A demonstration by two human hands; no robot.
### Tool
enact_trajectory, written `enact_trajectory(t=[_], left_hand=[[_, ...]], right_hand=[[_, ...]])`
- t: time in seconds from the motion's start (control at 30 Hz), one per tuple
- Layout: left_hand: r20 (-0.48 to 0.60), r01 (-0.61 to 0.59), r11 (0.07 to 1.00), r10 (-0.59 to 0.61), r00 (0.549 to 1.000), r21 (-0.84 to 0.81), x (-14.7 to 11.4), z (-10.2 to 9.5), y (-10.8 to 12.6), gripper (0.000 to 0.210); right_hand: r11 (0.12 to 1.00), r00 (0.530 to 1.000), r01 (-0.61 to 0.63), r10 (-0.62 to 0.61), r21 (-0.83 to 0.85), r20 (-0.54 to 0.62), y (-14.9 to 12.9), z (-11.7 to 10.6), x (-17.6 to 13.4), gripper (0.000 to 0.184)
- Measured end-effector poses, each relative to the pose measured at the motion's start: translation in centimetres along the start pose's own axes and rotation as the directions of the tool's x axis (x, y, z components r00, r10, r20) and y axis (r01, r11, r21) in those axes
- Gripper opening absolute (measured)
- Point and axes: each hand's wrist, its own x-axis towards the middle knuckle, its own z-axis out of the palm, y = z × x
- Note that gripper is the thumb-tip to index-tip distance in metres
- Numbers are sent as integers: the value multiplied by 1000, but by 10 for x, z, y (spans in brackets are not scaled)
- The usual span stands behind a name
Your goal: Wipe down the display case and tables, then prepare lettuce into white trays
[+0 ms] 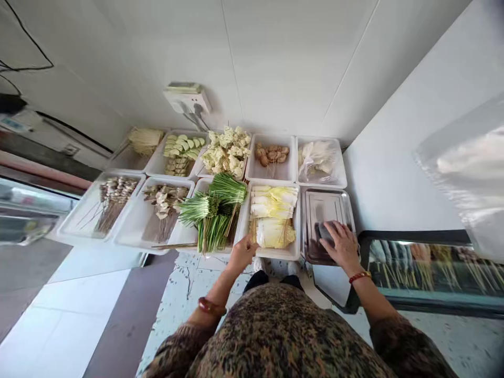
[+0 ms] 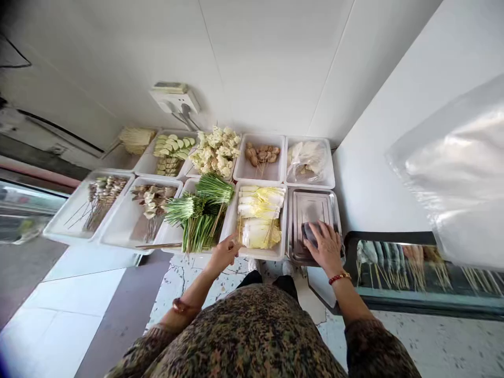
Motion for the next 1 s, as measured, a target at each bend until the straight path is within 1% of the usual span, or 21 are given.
enact_trajectory(t=[0.07,0.17,0.27,0.33,0.4,0.47,0.53,0.6,0.67,0.77,0.87,1.0], left_hand=[[18,-6,1000,6,1000,2,-6,16,4,51],[41,-30,999,30,999,16,-11,41,13,48],[17,-60,996,60,998,58,-7,61,24,44],[-42,-72,991,77,996,109,0,69,30,39],[-115,-69,982,90,989,175,8,74,35,35],[-175,-55,968,100,980,245,16,78,40,31],[-213,-33,950,103,972,310,24,83,45,28],[-241,-5,929,101,965,370,32,90,51,26],[-266,27,906,95,959,421,42,98,56,24],[-296,74,877,80,952,475,57,107,63,20],[-298,101,861,60,953,498,69,113,67,13],[-278,70,874,77,958,482,75,115,70,16]], right_hand=[[996,996,88,-88,-16,33,8,2,-10,49],[985,982,168,-170,34,77,27,3,-12,44],[967,978,182,-197,180,72,49,3,2,41],[949,987,154,-160,276,2,57,0,15,39],[943,994,95,-72,319,-83,57,-3,26,39],[951,994,41,-8,305,-110,50,-6,33,41],[967,997,37,-19,251,-72,39,-6,34,40],[980,998,64,-59,187,-29,29,-4,31,40],[986,997,80,-78,148,-18,24,-2,28,40],[985,997,81,-78,154,-25,26,0,26,41],[982,996,84,-81,172,-24,32,2,27,41],[980,996,84,-82,183,-20,37,4,30,42]])
